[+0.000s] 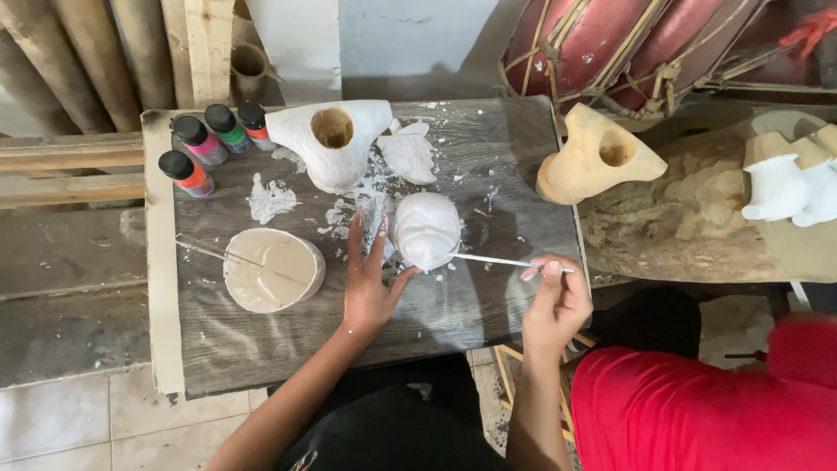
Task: Applying and smoothing plaster on a small toy head sculpture using a wooden stick
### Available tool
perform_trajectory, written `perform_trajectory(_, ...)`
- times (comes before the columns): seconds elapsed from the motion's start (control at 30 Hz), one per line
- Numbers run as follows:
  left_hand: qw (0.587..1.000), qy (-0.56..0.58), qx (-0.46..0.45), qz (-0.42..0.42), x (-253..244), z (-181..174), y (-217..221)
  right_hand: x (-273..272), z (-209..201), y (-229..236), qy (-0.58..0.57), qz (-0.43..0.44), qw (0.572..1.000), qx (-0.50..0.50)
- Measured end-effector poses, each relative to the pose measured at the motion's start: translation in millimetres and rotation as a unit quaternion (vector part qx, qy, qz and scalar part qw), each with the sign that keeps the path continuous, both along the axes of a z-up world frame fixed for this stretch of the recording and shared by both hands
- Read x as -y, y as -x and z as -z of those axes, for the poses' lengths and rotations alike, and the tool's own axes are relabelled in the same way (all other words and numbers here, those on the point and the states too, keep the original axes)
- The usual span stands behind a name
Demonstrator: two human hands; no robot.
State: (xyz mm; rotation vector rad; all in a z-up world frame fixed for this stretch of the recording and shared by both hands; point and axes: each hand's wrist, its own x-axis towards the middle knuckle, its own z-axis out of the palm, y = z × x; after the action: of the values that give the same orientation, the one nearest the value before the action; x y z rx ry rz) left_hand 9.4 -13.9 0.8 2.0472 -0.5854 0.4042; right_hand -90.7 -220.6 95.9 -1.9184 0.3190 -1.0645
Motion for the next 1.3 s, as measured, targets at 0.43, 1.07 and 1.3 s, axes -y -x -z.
perform_trajectory(0.43,1.000,0.004,-0.012,-0.001,-1,0,-1,-10,-5,-2,-0.038,-0.032,0.999,-0.006)
perform_trajectory(1.07,1.000,0.016,-0.003,0.001,1,1,0,3,13,-3,-0.047,-0.012,0.999,0.004)
perform_trajectory(1.3,1.000,0.008,0.008,-0.010,2,13,0,12,21,-3,-0.056,0.003,0.998,0.011)
